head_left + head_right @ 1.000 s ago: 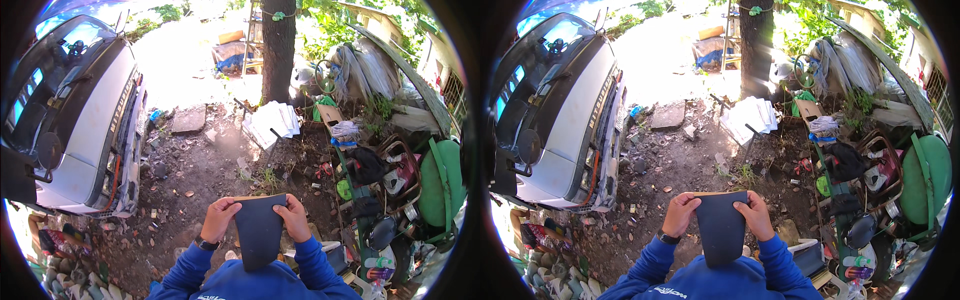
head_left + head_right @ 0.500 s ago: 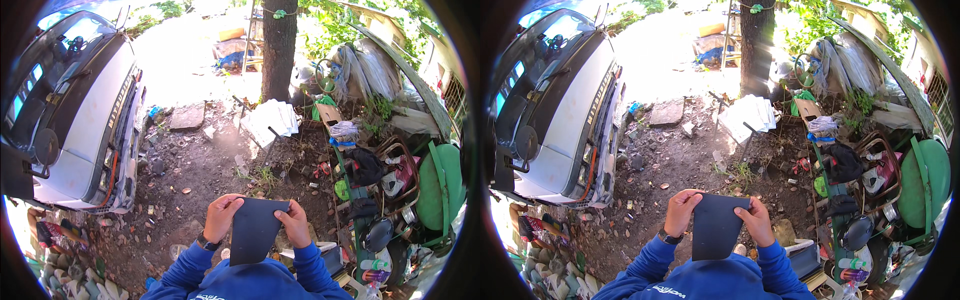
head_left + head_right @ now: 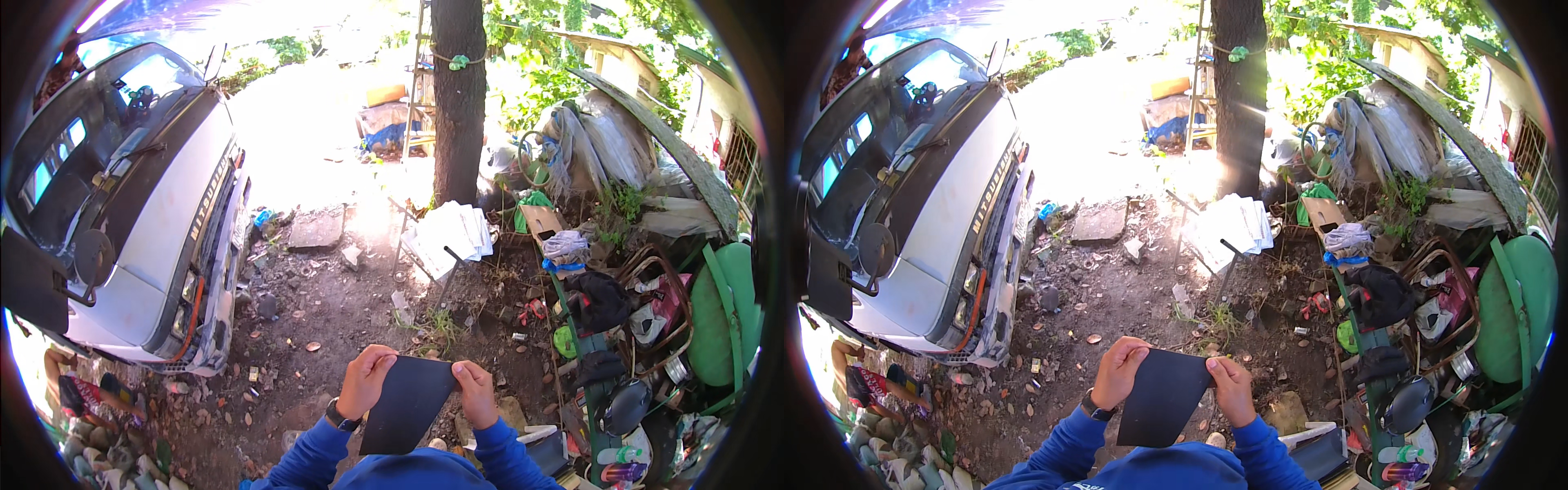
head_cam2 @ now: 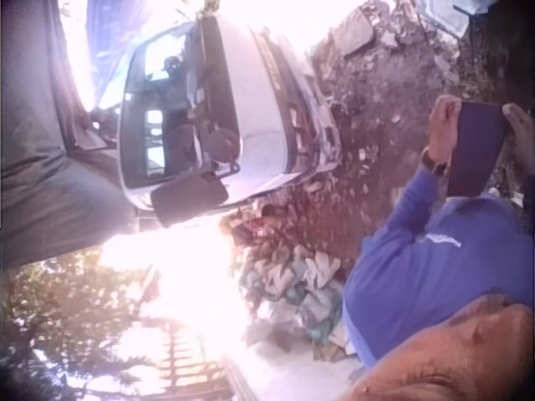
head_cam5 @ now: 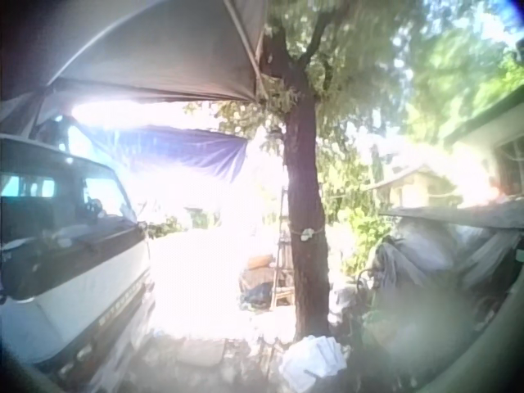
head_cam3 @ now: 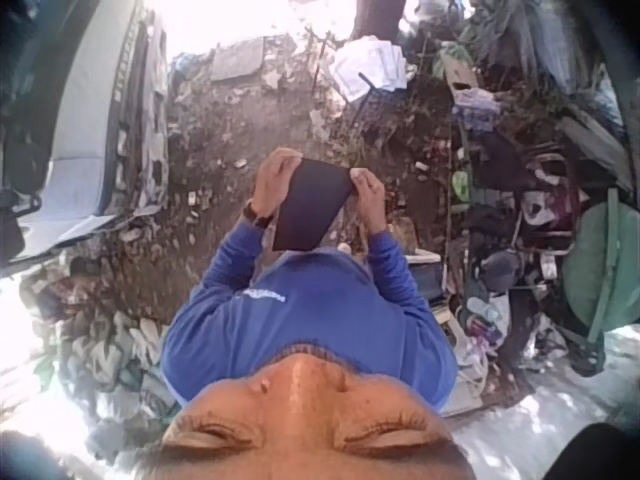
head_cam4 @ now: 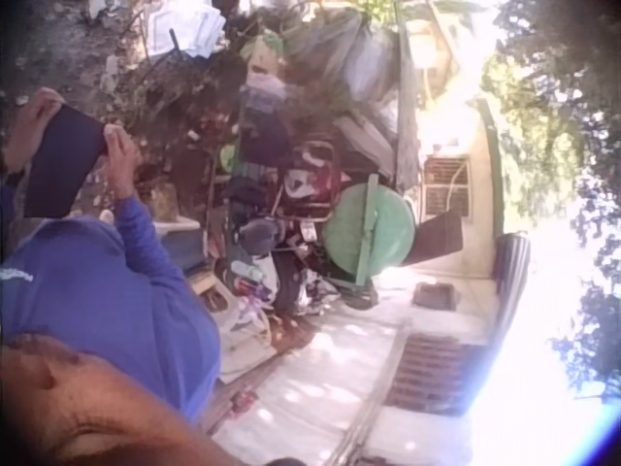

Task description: The person sands the hood of a white car using a sanding block. They walk around the cluttered yard to retrieve more sandpaper sheets from a pile and a drawer, then return to the car to continue sanding the surface.

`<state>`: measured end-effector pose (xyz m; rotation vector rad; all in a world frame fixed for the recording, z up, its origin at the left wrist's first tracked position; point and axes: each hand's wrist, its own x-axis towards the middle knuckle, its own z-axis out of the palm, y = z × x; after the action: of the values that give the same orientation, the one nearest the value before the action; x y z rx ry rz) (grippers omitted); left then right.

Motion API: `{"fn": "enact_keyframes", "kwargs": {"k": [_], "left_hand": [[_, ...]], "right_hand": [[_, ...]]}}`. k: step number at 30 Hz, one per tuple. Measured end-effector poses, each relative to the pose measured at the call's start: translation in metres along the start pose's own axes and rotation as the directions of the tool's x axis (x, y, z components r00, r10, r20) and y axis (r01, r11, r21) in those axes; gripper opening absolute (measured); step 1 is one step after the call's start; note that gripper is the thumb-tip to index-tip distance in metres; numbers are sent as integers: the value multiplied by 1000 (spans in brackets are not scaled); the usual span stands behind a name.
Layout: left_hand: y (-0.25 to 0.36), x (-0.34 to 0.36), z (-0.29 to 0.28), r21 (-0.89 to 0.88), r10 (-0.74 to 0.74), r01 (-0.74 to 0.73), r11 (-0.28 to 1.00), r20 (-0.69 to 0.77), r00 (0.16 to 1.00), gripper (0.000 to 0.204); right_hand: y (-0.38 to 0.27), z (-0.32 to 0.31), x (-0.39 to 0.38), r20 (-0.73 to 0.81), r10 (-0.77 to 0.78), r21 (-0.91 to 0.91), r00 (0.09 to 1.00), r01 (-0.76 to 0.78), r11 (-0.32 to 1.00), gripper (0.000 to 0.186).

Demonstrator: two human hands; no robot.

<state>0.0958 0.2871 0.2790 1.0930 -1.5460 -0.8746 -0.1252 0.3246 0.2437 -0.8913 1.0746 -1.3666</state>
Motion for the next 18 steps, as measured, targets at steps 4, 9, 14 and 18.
{"fn": "enact_keyframes", "kwargs": {"k": [4,9,14,18], "left_hand": [[-20,9,11,-82,-72,72,994,5,997,9],[-34,10,-10,-189,-128,119,975,-34,991,9],[-23,12,3,-142,-94,82,987,-87,992,8],[-30,14,4,-178,-140,108,978,-178,974,9]], "right_hand": [[31,-12,17,-37,-27,69,999,30,997,24],[5,19,-9,90,-31,-74,995,37,997,23],[35,0,11,102,43,61,994,-49,997,25],[11,24,-3,57,184,283,981,-193,939,27]]}}
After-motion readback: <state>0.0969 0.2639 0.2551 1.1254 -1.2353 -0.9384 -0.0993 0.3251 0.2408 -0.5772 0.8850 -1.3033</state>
